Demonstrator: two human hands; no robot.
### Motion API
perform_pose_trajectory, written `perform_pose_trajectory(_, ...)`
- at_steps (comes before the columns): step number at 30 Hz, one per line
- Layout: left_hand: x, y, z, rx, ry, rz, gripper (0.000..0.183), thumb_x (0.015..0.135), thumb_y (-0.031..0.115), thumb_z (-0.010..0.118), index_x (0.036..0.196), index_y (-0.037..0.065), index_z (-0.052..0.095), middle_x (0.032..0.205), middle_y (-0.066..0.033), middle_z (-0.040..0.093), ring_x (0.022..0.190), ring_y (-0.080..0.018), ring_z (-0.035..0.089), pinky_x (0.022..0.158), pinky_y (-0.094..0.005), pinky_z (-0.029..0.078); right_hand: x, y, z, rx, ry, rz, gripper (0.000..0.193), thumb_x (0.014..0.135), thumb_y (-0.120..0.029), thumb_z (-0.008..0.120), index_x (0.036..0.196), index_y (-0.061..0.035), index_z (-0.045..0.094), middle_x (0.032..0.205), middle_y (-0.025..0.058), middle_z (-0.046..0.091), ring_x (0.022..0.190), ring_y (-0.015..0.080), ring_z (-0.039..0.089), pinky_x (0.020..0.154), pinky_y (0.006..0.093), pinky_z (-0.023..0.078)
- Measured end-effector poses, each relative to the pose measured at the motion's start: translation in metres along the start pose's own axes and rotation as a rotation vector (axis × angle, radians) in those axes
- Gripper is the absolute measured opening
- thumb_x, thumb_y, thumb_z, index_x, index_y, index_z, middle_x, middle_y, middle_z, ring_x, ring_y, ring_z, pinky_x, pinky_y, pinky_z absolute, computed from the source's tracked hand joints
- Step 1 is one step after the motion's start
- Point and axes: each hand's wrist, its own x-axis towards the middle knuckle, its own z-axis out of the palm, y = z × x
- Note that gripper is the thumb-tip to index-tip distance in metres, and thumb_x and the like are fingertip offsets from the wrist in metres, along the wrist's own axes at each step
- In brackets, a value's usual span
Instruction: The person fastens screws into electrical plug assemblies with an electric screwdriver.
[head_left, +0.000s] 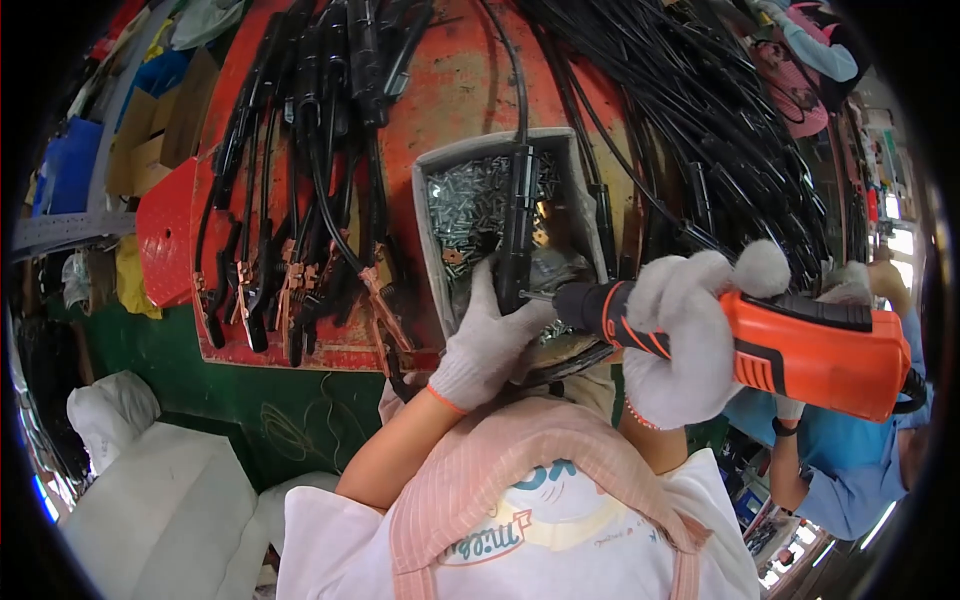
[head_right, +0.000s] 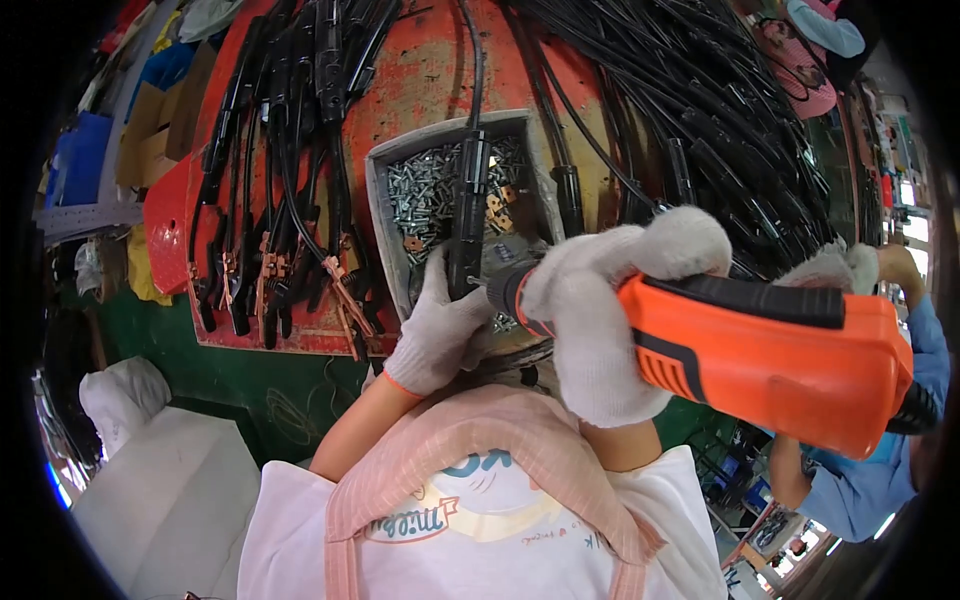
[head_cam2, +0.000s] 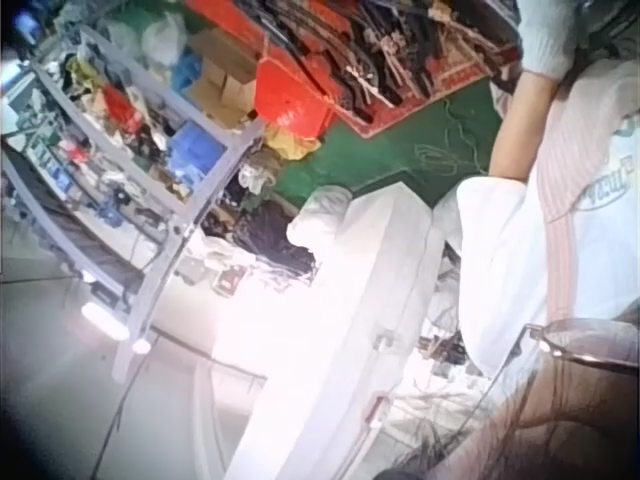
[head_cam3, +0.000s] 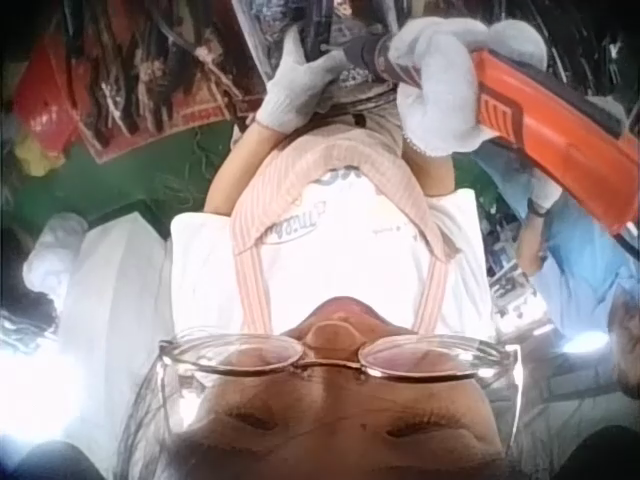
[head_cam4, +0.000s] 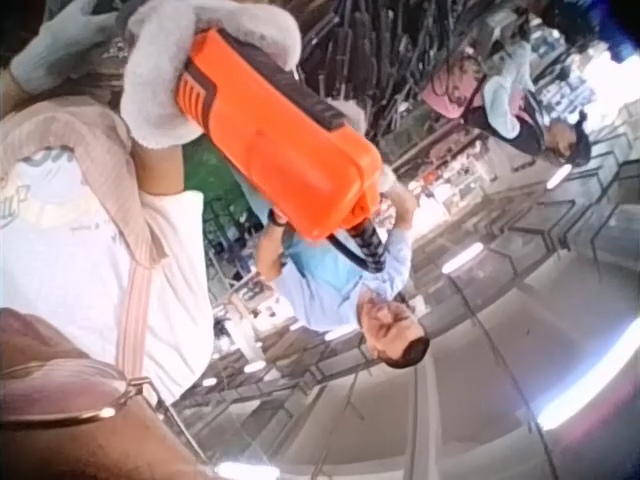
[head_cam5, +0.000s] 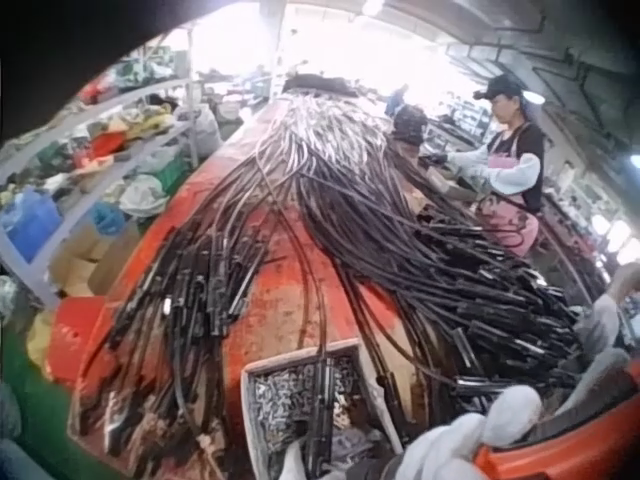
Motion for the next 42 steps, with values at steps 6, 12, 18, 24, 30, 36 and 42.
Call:
perform_pose_trajectory(6,0.011,-0.018,-0.001,-0.031,-0.053,0.289,0.059,0.087,0.011,0.062,0.139,0.016,0.033,0.071,0.0008,0.047,0.045,-0.0084,0.043,0.035,-0.0239,0.034,0.002,0.001,0.009,-0.417,0.036,0.134,0.024,0.081,-0.002,0.072,0.100,-0.0032,0.058,0.071,0.0056,0.059,0.061,0.0123,0.059,0.055,0.0266,0.047)
perform_pose_trajectory(12,0.021,-0.033,-0.010,-0.121,-0.320,0.389,0.076,0.088,0.012,0.070,0.150,0.013,0.025,0.138,-0.0134,0.049,0.111,-0.0287,0.060,0.081,-0.0392,0.056,0.001,-0.023,0.011,-0.565,0.162,0.049,0.031,0.080,-0.003,0.071,0.109,-0.0051,0.059,0.099,0.0039,0.060,0.079,0.0104,0.061,0.071,0.0266,0.050)
perform_pose_trajectory(18,-0.008,-0.028,0.022,-0.032,-0.104,0.344,0.039,0.092,0.011,0.061,0.128,0.011,0.047,0.087,0.0015,0.052,0.061,-0.0060,0.044,0.044,-0.0196,0.035,-0.028,-0.068,-0.013,-0.486,0.171,0.009,0.078,0.079,-0.008,0.070,0.145,-0.0022,0.028,0.117,0.0083,0.059,0.108,0.0178,0.059,0.097,0.0312,0.046)
perform_pose_trajectory(24,-0.023,-0.011,0.032,-0.080,-0.067,0.260,0.011,0.099,0.017,0.057,0.093,0.009,0.052,0.066,0.0022,0.044,0.043,-0.0040,0.030,0.033,-0.0198,0.020,-0.061,-0.089,-0.045,-0.394,0.288,-0.122,0.084,0.080,-0.007,0.071,0.149,-0.0017,0.023,0.118,0.0088,0.059,0.108,0.0164,0.059,0.097,0.0313,0.045)
perform_pose_trajectory(30,-0.005,0.012,0.061,-0.096,-0.342,0.395,0.017,0.100,0.020,0.057,0.093,0.005,0.054,0.077,0.0001,0.051,0.047,-0.0031,0.032,0.038,-0.0168,0.021,-0.085,-0.096,-0.076,-0.204,0.373,-0.163,0.081,0.078,0.000,0.077,0.144,-0.0040,0.029,0.116,0.0057,0.061,0.101,0.0099,0.060,0.090,0.0291,0.049)
perform_pose_trajectory(36,0.036,0.017,0.140,0.024,-0.443,0.287,0.016,0.099,0.024,0.058,0.098,0.010,0.049,0.079,0.0029,0.050,0.057,-0.0020,0.039,0.041,-0.0185,0.027,-0.097,-0.118,-0.098,-0.081,0.401,-0.049,0.080,0.079,-0.002,0.076,0.144,-0.0037,0.028,0.116,0.0043,0.060,0.104,0.0115,0.059,0.094,0.0302,0.047)
perform_pose_trajectory(42,0.076,-0.009,0.160,0.768,-0.204,0.470,0.083,0.093,0.031,0.061,0.156,0.013,0.012,0.098,-0.0068,0.061,0.081,-0.0161,0.060,0.072,-0.0300,0.050,-0.106,-0.133,-0.118,-0.187,0.566,-0.092,0.082,0.079,-0.009,0.078,0.144,-0.0034,0.028,0.116,0.0031,0.060,0.104,0.0102,0.059,0.095,0.0299,0.047)
